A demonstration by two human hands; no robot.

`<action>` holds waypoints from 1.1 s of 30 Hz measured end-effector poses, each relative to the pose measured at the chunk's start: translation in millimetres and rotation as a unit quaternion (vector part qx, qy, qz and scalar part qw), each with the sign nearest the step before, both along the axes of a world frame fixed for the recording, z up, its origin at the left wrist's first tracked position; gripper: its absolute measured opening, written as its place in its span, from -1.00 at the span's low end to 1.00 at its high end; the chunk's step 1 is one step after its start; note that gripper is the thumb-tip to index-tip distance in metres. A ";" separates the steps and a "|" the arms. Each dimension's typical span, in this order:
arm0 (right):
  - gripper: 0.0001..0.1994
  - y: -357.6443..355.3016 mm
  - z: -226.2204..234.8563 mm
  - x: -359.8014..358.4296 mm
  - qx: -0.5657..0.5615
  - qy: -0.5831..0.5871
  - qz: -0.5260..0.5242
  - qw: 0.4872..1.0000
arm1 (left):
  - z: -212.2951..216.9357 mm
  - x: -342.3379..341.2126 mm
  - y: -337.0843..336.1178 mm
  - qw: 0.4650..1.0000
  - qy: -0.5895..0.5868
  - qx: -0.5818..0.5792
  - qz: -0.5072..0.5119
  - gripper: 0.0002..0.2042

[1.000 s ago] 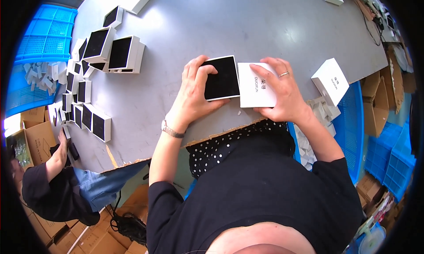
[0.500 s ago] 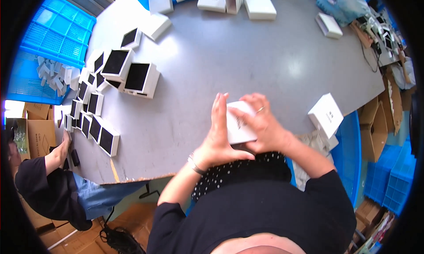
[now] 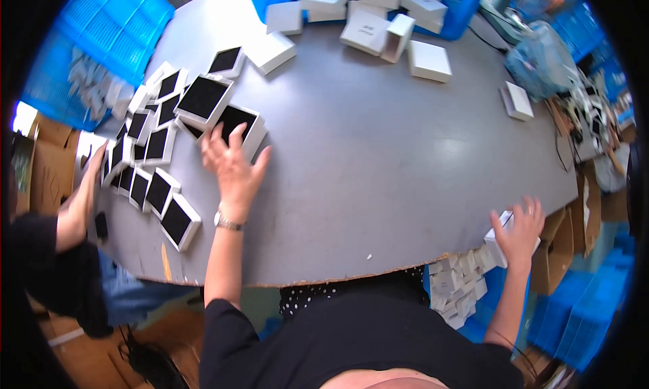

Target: The person is assembling and packaging jewelry boxes by placing lids on the base and organizing them on a workbench.

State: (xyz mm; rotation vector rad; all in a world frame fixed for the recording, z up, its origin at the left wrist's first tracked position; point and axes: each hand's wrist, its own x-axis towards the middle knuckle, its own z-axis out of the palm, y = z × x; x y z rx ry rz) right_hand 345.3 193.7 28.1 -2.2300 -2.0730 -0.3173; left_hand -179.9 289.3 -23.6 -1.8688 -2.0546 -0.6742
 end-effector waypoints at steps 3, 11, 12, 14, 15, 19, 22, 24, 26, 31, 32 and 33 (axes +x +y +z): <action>-0.36 105.9 -0.9 -16.2 0.001 0.116 0.116 0.986 | 2.7 -7.9 -1.0 0.997 -0.051 -0.039 -0.033 -0.46; 0.17 354.5 -21.2 -119.2 -0.145 0.027 0.144 0.979 | 22.2 44.8 -42.6 0.969 -0.100 -0.094 -0.203 -0.58; 0.16 351.7 -11.0 -124.4 -0.209 0.061 0.142 0.966 | 24.9 53.0 -52.3 0.969 -0.099 -0.106 -0.202 -0.57; 0.12 313.7 -5.3 -121.2 -0.208 0.054 0.177 0.960 | 28.7 61.7 -67.8 0.969 -0.098 -0.106 -0.203 -0.54; 0.09 289.5 -5.5 -113.6 -0.195 0.264 0.196 0.924 | 29.9 65.5 -72.6 0.965 -0.123 -0.110 -0.201 -0.52; 0.03 195.8 -18.6 -72.3 -0.189 0.612 0.246 0.728 | 40.9 94.4 -92.0 0.940 -0.184 -0.123 -0.258 -0.44; 0.00 125.5 -22.3 -69.2 -0.087 0.746 0.149 0.643 | 28.4 127.3 -110.4 0.914 -0.224 -0.126 -0.315 -0.41; 0.04 91.1 -36.4 -53.1 -0.065 0.783 0.108 0.610 | 14.3 142.9 -112.8 0.923 -0.175 -0.123 -0.320 -0.39; -0.01 50.4 -49.3 -24.9 -0.006 0.724 0.121 0.679 | 18.4 148.6 -110.9 0.915 -0.181 -0.127 -0.337 -0.34; 0.09 -23.1 -42.1 24.9 0.081 0.557 0.059 0.824 | 28.2 159.8 -120.6 0.889 -0.225 -0.107 -0.383 -0.26; 0.09 -22.7 -42.1 24.8 0.078 0.561 0.061 0.822 | 29.5 164.2 -124.8 0.884 -0.231 -0.089 -0.395 -0.23; 0.15 -18.6 -39.8 24.7 0.071 0.435 0.106 0.891 | 31.1 169.2 -127.5 0.876 -0.231 -0.107 -0.410 -0.22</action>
